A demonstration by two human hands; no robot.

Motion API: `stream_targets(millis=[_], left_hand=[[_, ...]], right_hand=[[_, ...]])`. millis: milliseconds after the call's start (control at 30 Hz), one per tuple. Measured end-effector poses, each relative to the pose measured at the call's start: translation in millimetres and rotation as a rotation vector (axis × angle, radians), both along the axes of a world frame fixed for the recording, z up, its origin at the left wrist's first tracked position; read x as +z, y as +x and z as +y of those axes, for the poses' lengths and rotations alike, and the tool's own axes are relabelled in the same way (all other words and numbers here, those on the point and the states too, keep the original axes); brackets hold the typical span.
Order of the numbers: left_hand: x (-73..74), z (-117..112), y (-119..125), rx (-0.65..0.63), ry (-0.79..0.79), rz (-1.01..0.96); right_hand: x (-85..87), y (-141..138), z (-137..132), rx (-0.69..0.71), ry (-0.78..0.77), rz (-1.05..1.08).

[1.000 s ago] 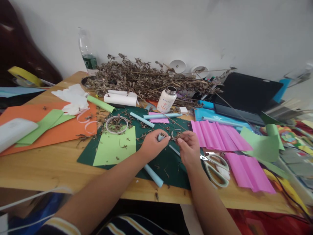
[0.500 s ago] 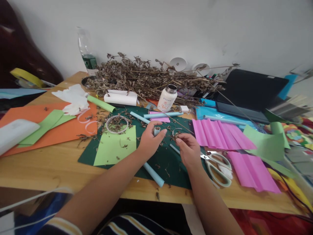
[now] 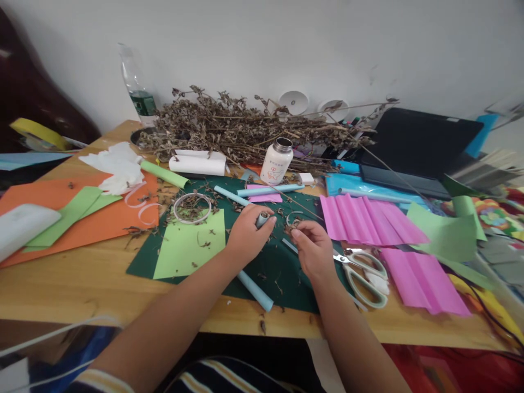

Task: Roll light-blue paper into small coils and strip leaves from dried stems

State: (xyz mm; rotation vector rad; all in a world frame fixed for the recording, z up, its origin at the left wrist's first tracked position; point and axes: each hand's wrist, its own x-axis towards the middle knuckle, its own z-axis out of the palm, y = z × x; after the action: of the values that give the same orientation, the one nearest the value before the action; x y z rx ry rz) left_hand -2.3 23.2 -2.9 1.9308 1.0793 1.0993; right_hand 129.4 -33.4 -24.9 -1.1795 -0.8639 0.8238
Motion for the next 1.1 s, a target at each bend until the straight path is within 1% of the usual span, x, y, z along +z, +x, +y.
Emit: stream_targets(millis=[67,200,267,500,667,767,900,1100], left_hand=[[-0.1,-0.5,0.3,-0.058,-0.002,-0.020],[1.2,-4.0,1.2,-0.233,0.003,-0.060],[1.9,-5.7,1.7,-0.272,0.004,-0.070],[1.8,-5.9,2.2,-0.294,0.013,-0.116],[-0.1,-4.7,2.2,-0.290,0.009,-0.091],[0.2,-4.3,1.9,-0.278,-0.001,-0.071],[3.3,-4.8,1.3,-0.256,-0.034,-0.015],[3.3,-5.9,1.9,-0.203,-0.147,0.008]], right_hand=[[-0.6,0.3,0.1,0.002,0.002,0.004],[-3.4,0.4,0.4,0.053,0.026,-0.008],[-5.2,0.3,0.4,0.084,0.035,-0.018],[-5.4,0.3,-0.7,0.114,0.027,-0.037],[-0.5,0.5,-2.3,0.111,-0.006,-0.156],[0.2,0.6,-2.5,0.116,-0.004,-0.170],[-1.8,1.0,-1.5,0.141,0.024,-0.141],[-5.0,1.9,-0.3,0.128,-0.024,-0.116]])
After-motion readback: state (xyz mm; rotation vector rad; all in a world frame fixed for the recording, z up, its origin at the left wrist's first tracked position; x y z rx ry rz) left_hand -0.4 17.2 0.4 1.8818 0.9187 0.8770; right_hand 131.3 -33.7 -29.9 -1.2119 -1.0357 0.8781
